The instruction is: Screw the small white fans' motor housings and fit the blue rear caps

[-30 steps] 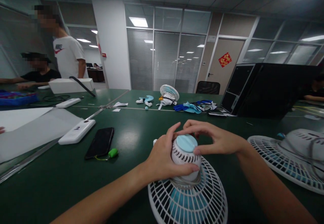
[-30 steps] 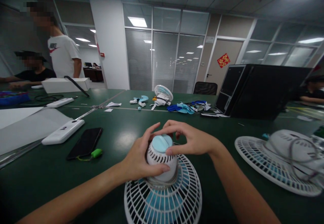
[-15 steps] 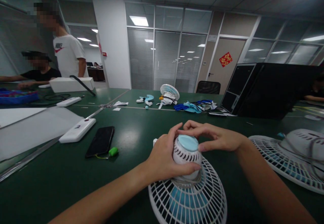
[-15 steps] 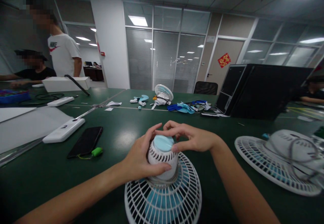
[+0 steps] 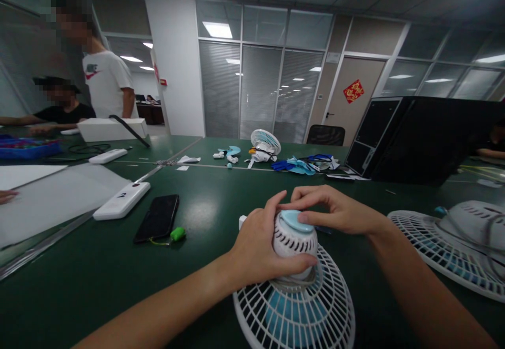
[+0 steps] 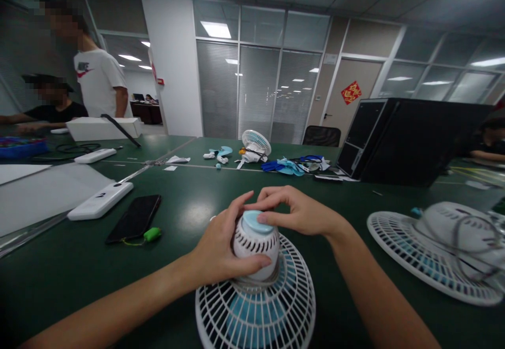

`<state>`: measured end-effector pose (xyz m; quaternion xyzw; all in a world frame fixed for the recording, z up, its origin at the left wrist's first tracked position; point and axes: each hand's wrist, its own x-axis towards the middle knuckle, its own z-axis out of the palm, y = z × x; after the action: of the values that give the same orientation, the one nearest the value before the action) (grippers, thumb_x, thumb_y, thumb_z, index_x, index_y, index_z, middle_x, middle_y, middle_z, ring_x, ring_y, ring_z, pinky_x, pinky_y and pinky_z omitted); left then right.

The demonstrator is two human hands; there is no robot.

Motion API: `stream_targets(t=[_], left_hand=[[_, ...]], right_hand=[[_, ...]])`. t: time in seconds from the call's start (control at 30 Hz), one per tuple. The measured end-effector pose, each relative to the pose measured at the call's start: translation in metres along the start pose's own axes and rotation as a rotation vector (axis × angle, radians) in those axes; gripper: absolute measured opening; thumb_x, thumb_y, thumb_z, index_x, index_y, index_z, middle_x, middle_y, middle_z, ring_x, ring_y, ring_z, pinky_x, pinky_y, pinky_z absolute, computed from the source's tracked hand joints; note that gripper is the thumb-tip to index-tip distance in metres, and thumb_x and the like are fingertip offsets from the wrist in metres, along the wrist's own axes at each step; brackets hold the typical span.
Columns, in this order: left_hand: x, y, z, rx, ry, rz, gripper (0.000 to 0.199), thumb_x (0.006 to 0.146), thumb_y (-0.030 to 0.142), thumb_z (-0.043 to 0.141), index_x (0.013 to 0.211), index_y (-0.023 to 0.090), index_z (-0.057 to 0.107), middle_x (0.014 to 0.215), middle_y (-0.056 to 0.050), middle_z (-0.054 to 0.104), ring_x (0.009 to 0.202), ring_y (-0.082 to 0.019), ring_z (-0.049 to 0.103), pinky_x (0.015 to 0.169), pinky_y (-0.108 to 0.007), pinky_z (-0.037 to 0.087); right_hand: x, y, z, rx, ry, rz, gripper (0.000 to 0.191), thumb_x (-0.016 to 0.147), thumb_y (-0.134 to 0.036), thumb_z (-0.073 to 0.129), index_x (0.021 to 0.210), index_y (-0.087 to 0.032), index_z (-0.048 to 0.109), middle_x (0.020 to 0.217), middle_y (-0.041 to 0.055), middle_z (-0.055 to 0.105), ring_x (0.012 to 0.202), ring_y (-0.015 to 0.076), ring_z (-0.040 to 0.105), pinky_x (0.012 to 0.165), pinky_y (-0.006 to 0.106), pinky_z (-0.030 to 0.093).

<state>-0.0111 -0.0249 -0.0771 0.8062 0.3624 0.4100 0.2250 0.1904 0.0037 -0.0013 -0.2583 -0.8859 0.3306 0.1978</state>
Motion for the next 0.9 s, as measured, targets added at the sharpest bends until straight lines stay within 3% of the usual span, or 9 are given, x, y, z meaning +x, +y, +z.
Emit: stream_targets(t=[0.2, 0.43, 0.67, 0.8, 0.9], left_hand=[[0.000, -0.001, 0.001, 0.001, -0.008, 0.010, 0.109, 0.061, 0.059, 0.080, 0.148, 0.016, 0.028, 0.127, -0.019, 0.062, 0.110, -0.040, 0.062, 0.093, -0.059, 0.048], [0.000, -0.001, 0.002, 0.001, -0.003, 0.024, 0.107, 0.062, 0.058, 0.079, 0.146, 0.016, 0.028, 0.128, -0.018, 0.062, 0.110, -0.039, 0.062, 0.094, -0.058, 0.047], [0.000, 0.006, -0.001, 0.056, -0.005, 0.136, 0.083, 0.069, 0.052, 0.075, 0.138, 0.021, 0.041, 0.126, -0.011, 0.065, 0.106, -0.033, 0.063, 0.095, -0.052, 0.047], [-0.001, 0.004, 0.000, 0.078, 0.015, 0.139, 0.088, 0.070, 0.052, 0.073, 0.143, 0.022, 0.035, 0.119, -0.010, 0.067, 0.102, -0.033, 0.065, 0.090, -0.050, 0.050], [-0.001, 0.002, 0.001, 0.080, 0.012, 0.091, 0.091, 0.069, 0.053, 0.073, 0.144, 0.019, 0.034, 0.120, -0.013, 0.067, 0.103, -0.036, 0.065, 0.089, -0.054, 0.049]], right_hand=[[-0.005, -0.012, 0.002, -0.121, 0.060, -0.057, 0.027, 0.094, -0.031, 0.062, 0.119, -0.026, 0.071, 0.103, 0.0044, 0.063, 0.095, 0.0159, 0.060, 0.084, 0.030, 0.046], [-0.005, -0.023, 0.008, -0.273, 0.104, -0.077, 0.021, 0.094, -0.023, 0.059, 0.108, -0.025, 0.074, 0.103, 0.0051, 0.066, 0.094, 0.0163, 0.061, 0.082, 0.030, 0.047], [0.000, -0.026, 0.016, -0.361, 0.192, 0.039, 0.019, 0.091, -0.030, 0.058, 0.093, -0.016, 0.071, 0.075, 0.0016, 0.063, 0.065, 0.0118, 0.055, 0.060, 0.024, 0.041], [0.002, -0.030, 0.027, -0.406, 0.270, 0.089, 0.014, 0.087, -0.025, 0.058, 0.095, -0.016, 0.065, 0.058, -0.0060, 0.047, 0.050, 0.0087, 0.043, 0.049, 0.023, 0.031], [0.000, -0.031, 0.029, -0.380, 0.298, 0.107, 0.014, 0.089, -0.027, 0.058, 0.092, -0.017, 0.066, 0.057, -0.0061, 0.047, 0.050, 0.0086, 0.041, 0.049, 0.024, 0.030]])
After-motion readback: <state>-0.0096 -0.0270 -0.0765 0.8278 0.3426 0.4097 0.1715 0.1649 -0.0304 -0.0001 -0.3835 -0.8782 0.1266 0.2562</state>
